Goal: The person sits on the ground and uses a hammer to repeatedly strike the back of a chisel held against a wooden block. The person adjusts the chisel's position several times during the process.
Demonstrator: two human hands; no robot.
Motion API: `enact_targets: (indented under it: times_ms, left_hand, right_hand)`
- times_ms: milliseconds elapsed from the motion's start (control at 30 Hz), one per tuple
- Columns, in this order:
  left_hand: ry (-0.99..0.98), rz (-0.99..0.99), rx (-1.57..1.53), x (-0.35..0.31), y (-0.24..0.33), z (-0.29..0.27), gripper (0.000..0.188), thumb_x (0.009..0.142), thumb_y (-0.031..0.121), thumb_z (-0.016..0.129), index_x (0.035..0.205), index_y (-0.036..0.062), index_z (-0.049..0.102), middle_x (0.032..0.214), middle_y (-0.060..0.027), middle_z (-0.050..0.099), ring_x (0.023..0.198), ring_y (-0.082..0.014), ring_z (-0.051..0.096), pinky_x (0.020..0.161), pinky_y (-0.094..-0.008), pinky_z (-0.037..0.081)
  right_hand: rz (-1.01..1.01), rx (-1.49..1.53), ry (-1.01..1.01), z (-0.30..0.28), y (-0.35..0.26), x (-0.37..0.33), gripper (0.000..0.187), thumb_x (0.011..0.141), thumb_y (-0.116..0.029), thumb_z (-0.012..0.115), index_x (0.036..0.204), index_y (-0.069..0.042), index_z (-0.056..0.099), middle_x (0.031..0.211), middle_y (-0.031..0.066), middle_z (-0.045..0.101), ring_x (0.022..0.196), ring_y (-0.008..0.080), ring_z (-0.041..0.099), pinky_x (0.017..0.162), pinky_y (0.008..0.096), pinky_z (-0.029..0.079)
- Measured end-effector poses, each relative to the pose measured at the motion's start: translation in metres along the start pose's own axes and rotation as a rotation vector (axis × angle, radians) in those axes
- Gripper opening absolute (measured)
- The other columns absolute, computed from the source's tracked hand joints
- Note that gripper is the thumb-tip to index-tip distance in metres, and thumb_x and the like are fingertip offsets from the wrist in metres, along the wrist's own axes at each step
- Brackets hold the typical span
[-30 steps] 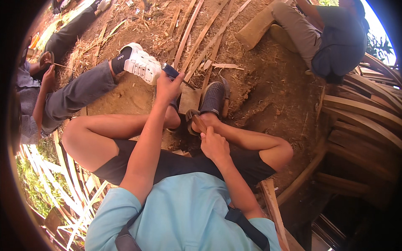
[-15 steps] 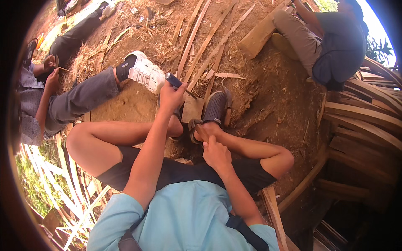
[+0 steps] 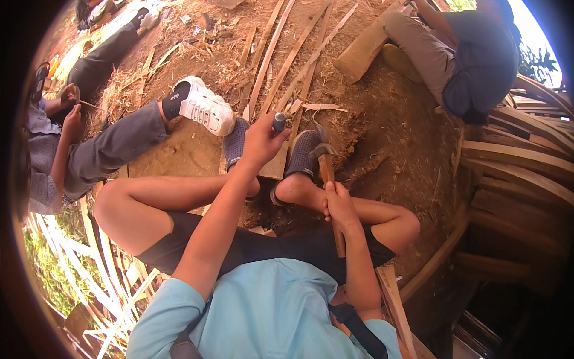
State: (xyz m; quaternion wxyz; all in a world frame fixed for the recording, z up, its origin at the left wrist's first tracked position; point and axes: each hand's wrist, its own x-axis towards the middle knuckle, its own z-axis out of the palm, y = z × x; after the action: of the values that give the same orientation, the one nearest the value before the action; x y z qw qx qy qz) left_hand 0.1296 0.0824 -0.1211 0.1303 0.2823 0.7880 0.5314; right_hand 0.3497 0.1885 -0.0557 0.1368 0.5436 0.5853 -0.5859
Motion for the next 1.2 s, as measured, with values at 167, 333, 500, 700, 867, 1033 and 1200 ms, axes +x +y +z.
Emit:
enact_targets:
  times_ms: [167,333,500,700,867,1033,1200]
  left_hand:
    - [-0.001,0.0,0.015,-0.001,0.0,-0.001,0.029,0.08,0.021,0.077,0.096,0.0067,0.059,0.082,-0.0123,0.062,0.071,-0.0284,0.064,0.065,-0.0379,0.05]
    - [0.011,0.059,0.092,-0.001,0.003,0.001,0.027,0.08,0.022,0.076,0.097,0.0075,0.06,0.083,-0.0123,0.062,0.074,-0.0311,0.063,0.066,-0.0407,0.049]
    - [-0.016,0.026,0.075,-0.004,0.01,0.001,0.026,0.081,0.022,0.074,0.098,0.0077,0.06,0.084,-0.0126,0.062,0.078,-0.0332,0.063,0.067,-0.0427,0.049]
    - [-0.04,0.004,0.09,-0.001,0.01,-0.001,0.025,0.083,0.022,0.072,0.099,0.0072,0.059,0.085,-0.0137,0.062,0.079,-0.0355,0.062,0.067,-0.0448,0.048]
    - [-0.041,0.036,0.07,-0.005,0.004,0.006,0.026,0.082,0.024,0.073,0.096,0.0071,0.058,0.086,-0.014,0.061,0.08,-0.0375,0.061,0.068,-0.0455,0.048]
    - [-0.045,0.062,0.098,-0.001,0.003,0.007,0.027,0.082,0.023,0.073,0.093,0.0071,0.055,0.087,-0.0144,0.06,0.082,-0.0401,0.06,0.068,-0.0476,0.047]
    - [-0.081,-0.007,0.108,-0.001,0.006,0.0,0.025,0.083,0.023,0.072,0.093,0.0074,0.055,0.087,-0.0144,0.06,0.083,-0.04,0.06,0.068,-0.0472,0.047]
  right_hand:
    - [-0.431,0.02,0.046,-0.018,-0.059,-0.052,0.042,0.104,-0.04,0.042,0.112,0.0,0.052,0.067,0.0002,0.051,0.051,0.0055,0.045,0.045,0.0218,0.039]
    - [-1.055,-0.029,0.182,-0.001,-0.106,-0.101,0.047,0.103,-0.042,0.045,0.114,0.003,0.053,0.069,0.0034,0.056,0.055,0.0088,0.049,0.052,0.0248,0.041]
    - [-1.032,-0.425,0.348,0.03,-0.086,-0.053,0.044,0.103,-0.039,0.045,0.112,0.003,0.053,0.068,0.0069,0.055,0.057,0.0158,0.053,0.054,0.0308,0.043]
    - [-1.134,-0.08,0.227,0.015,-0.132,-0.115,0.039,0.103,-0.036,0.044,0.11,0.001,0.05,0.065,0.0063,0.052,0.057,0.0163,0.052,0.053,0.0314,0.042]
    - [-1.201,-0.31,0.42,0.028,-0.088,-0.064,0.035,0.102,-0.032,0.046,0.115,0.0,0.051,0.073,0.0179,0.06,0.069,0.0334,0.062,0.06,0.0402,0.047]
    - [-0.777,-0.291,0.373,0.027,-0.096,-0.071,0.038,0.102,-0.033,0.046,0.115,0.002,0.051,0.076,0.0191,0.061,0.072,0.0349,0.063,0.064,0.0418,0.049]
    - [-1.289,0.017,0.491,0.034,-0.129,-0.104,0.049,0.102,-0.044,0.042,0.117,0.002,0.048,0.075,0.0044,0.049,0.058,0.0145,0.046,0.054,0.0265,0.042]
